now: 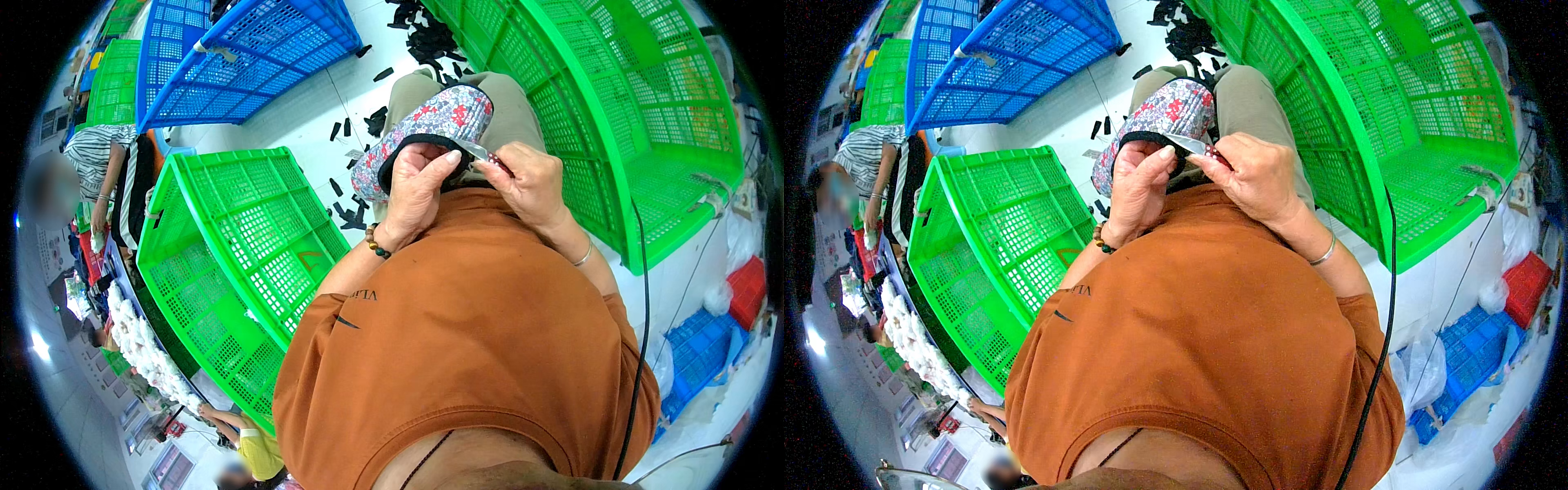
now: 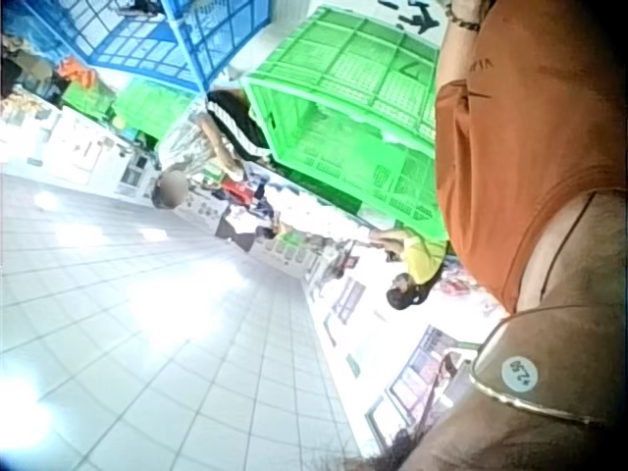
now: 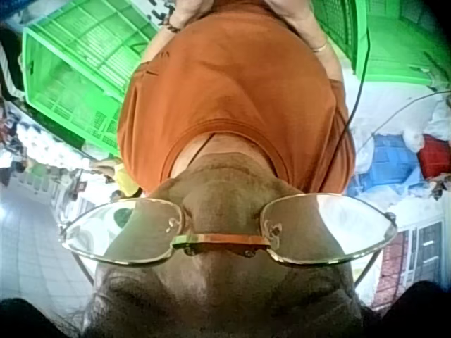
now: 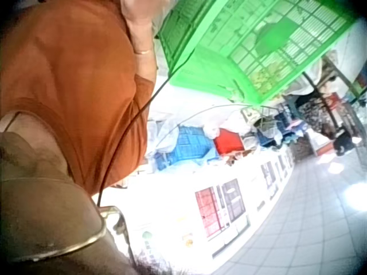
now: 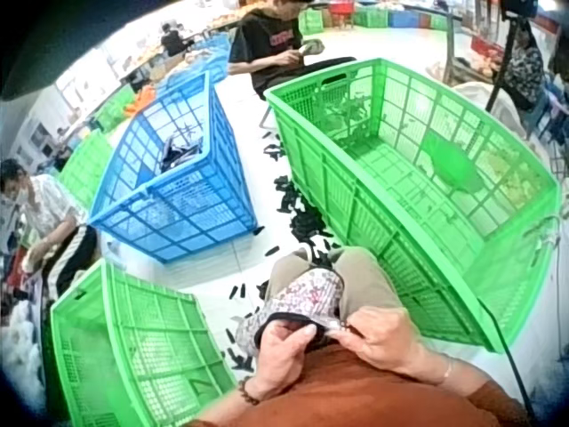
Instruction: The person sits on the floor and uses scissors to trim excess fabric and loose threads from the edges of floral-patterned slip-on shoes. They handle the shoes one at a time, turning them over to access different sides and cutting along the seams and soles.
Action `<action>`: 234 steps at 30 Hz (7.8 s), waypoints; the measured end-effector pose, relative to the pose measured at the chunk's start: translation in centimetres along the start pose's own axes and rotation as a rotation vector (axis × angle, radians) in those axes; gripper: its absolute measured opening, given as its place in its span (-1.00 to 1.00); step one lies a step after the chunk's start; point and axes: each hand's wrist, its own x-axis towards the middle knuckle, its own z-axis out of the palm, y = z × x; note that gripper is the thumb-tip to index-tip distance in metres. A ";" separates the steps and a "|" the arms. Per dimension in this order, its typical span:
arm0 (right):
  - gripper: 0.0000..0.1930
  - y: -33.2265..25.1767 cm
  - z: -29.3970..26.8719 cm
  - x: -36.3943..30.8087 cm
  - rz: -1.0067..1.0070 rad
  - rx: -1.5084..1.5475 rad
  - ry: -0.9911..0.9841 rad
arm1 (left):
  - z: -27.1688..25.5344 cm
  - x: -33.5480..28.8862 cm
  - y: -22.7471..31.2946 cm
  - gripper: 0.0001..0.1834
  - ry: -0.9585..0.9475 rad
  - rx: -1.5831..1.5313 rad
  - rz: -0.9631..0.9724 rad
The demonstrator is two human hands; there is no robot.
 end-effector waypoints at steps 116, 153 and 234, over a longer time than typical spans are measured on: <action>-0.81 2.1 1.3 7.0 0.283 0.767 0.002 | -4.4 3.1 5.2 -0.25 -0.203 0.217 -0.243; -0.83 1.4 -3.1 6.4 0.235 1.542 -0.172 | -5.2 2.9 3.1 -0.18 -0.193 -0.360 -0.372; -0.61 6.8 1.2 2.9 0.325 0.072 0.114 | -5.6 1.4 3.4 -0.28 -0.124 -0.313 -0.427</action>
